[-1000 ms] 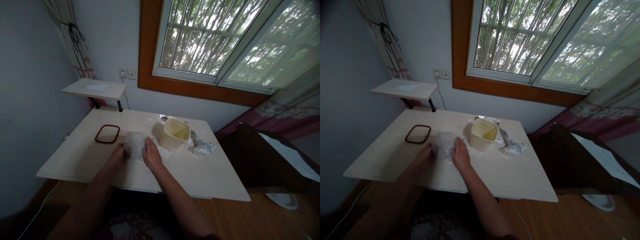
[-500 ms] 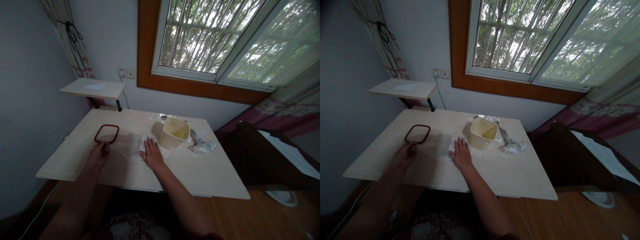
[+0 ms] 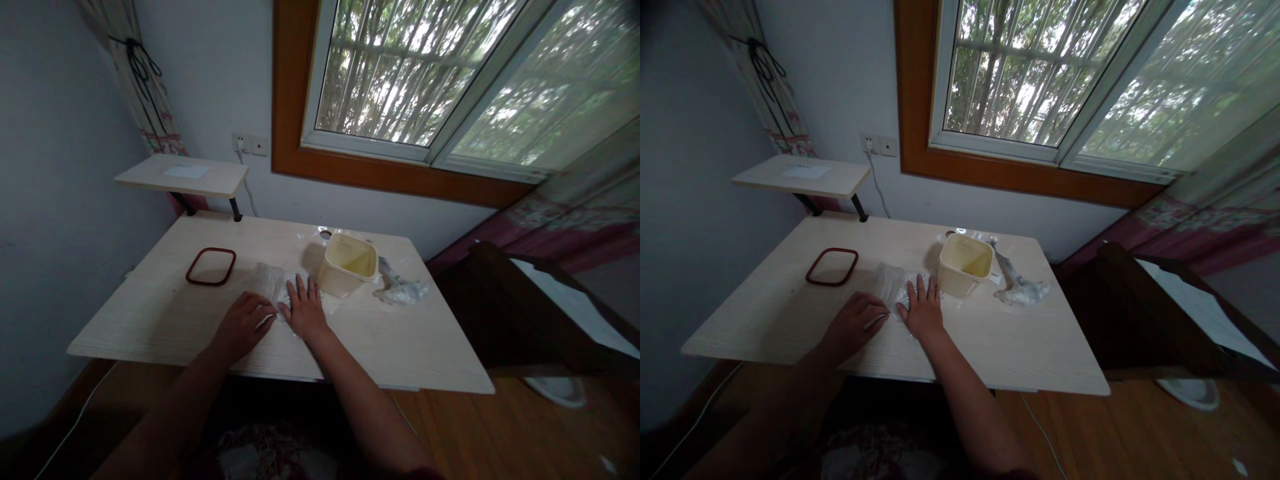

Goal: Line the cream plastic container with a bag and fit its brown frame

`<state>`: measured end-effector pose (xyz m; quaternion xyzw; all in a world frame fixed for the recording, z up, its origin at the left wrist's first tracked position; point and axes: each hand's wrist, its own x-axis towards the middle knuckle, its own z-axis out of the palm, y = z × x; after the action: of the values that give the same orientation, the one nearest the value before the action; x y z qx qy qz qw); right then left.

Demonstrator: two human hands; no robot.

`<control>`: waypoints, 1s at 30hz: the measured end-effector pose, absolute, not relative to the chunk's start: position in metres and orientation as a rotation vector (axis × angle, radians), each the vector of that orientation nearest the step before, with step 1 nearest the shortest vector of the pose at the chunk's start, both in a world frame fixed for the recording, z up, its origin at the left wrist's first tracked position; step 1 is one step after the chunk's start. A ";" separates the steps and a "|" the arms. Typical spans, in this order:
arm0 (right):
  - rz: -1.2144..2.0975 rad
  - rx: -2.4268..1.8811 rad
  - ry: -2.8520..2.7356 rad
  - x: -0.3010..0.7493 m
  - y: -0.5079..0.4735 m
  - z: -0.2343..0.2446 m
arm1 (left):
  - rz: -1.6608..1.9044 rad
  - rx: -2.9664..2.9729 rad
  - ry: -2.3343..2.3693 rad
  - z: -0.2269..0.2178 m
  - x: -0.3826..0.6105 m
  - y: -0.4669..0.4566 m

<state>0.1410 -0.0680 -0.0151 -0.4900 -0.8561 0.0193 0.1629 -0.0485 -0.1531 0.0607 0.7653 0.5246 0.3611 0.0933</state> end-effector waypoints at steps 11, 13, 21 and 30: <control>0.045 -1.389 -2.446 0.143 -0.068 -0.018 | 0.468 2.432 1.992 0.023 -0.055 -0.123; 0.044 -1.381 -2.434 0.143 -0.068 -0.018 | 0.449 2.410 2.000 0.021 -0.058 -0.121; 0.040 -1.379 -2.427 0.144 -0.070 -0.017 | 0.556 2.133 2.063 0.037 -0.081 -0.115; 0.041 -1.384 -2.446 0.145 -0.070 -0.016 | 0.892 1.629 2.042 0.047 -0.125 -0.123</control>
<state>0.1447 -0.0705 -0.0160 -0.4857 -0.8584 0.0144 0.1645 -0.1246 -0.1231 0.0473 0.5794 0.7264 0.3173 0.1896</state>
